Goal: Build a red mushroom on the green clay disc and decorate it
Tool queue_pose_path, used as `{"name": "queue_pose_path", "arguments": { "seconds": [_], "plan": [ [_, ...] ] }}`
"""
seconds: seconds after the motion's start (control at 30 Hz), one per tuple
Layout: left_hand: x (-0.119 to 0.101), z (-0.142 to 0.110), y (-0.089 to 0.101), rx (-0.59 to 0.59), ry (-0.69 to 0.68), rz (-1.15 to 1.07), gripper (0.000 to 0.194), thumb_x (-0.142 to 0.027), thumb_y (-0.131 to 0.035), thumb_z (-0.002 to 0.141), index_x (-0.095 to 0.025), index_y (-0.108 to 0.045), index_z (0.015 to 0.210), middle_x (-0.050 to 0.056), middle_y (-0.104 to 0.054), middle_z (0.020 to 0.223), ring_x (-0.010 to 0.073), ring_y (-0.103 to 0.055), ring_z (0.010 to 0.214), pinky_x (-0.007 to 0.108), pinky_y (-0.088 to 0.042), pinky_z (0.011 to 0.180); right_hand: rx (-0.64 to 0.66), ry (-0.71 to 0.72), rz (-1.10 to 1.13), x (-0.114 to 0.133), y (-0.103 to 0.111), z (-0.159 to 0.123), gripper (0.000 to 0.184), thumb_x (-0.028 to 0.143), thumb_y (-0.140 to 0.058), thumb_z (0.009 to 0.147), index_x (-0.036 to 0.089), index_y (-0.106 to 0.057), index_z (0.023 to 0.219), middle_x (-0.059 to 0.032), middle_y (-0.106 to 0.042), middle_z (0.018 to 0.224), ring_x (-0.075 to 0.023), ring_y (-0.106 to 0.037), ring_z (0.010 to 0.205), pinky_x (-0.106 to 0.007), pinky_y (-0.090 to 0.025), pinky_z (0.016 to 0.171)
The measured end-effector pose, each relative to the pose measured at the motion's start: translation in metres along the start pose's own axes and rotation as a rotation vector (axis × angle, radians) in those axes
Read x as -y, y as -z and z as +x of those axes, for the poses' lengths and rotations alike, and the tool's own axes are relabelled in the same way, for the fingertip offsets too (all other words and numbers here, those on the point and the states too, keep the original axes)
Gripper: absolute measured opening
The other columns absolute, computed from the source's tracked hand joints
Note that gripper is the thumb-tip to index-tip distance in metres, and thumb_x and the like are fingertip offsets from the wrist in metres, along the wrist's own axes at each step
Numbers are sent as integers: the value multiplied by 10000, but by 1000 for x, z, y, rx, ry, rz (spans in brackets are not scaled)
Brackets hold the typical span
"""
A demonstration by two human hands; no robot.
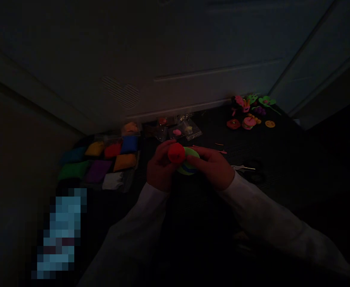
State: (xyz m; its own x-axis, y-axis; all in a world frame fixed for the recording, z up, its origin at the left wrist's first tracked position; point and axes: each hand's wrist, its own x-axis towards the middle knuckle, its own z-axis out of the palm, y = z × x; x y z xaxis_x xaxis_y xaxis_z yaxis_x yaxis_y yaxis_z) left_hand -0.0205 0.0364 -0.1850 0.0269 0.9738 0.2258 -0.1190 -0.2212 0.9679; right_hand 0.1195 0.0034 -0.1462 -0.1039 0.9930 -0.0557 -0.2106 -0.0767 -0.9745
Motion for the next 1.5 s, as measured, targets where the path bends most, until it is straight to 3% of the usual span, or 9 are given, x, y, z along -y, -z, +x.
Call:
{"name": "queue_pose_path", "arguments": {
  "seconds": [0.1, 0.53, 0.7, 0.87, 1.03, 1.17, 1.37, 1.5],
  "plan": [
    [1, -2, 0, 44, 10, -53, 326, -226, -739, 564, -237, -666, 882, 31, -572, 1109, 209, -534, 1036, 323, -430, 896, 1, -8, 0, 0, 0, 0, 207, 270, -611, 691, 212, -672, 881, 14, -662, 875, -152, -584, 841, -314, -430, 809],
    [-3, -2, -2, 14, -33, 72, 263, -243, -728, 575, -236, -672, 833, 21, -600, 1055, 207, -551, 1002, 344, -423, 899, 41, -39, 56, -2, 2, 0, 210, 285, -624, 691, 239, -674, 890, 23, -670, 857, -136, -593, 800, -310, -437, 793],
    [-4, -3, -6, 36, 114, -92, 499, -238, -746, 556, -264, -609, 1035, 23, -626, 1074, 210, -561, 1011, 336, -439, 876, 21, -45, 50, -3, 6, 4, 217, 287, -638, 671, 223, -668, 876, 15, -675, 842, -144, -604, 782, -311, -455, 761],
    [-3, -2, -7, 35, 290, -258, 349, -242, -740, 562, -216, -661, 900, 15, -682, 919, 185, -612, 861, 330, -469, 797, -54, -12, 13, -7, 11, 10, 230, 298, -654, 648, 199, -635, 854, 11, -675, 764, -139, -610, 723, -305, -474, 713],
    [-8, -1, -6, 32, 349, -320, 263, -228, -769, 495, -220, -679, 743, -30, -685, 744, 131, -609, 713, 282, -462, 740, -64, 88, -123, -1, 10, 7, 199, 309, -666, 646, 190, -631, 802, 0, -665, 767, -148, -601, 738, -311, -465, 710],
    [-20, -1, -1, 92, 358, -322, 296, -233, -797, 423, -207, -684, 695, -8, -675, 681, 157, -604, 648, 319, -466, 695, -64, 231, -278, 11, 9, -4, 143, 257, -637, 696, 228, -643, 837, 6, -643, 839, -150, -578, 816, -317, -428, 779],
    [-32, 1, 12, 300, 356, -388, 288, -266, -723, 539, -208, -703, 820, 47, -675, 915, 226, -600, 877, 348, -445, 806, -21, 604, -763, 21, 13, -13, 175, 195, -529, 795, 249, -607, 942, -14, -646, 932, -154, -574, 878, -315, -423, 787],
    [-33, 3, 16, 281, 374, -363, 233, -301, -700, 571, -184, -712, 773, 58, -674, 869, 213, -600, 822, 331, -453, 747, 39, 586, -833, 18, 12, -13, 162, 210, -521, 805, 228, -592, 949, -17, -651, 944, -149, -582, 902, -296, -428, 806]
  ]
}}
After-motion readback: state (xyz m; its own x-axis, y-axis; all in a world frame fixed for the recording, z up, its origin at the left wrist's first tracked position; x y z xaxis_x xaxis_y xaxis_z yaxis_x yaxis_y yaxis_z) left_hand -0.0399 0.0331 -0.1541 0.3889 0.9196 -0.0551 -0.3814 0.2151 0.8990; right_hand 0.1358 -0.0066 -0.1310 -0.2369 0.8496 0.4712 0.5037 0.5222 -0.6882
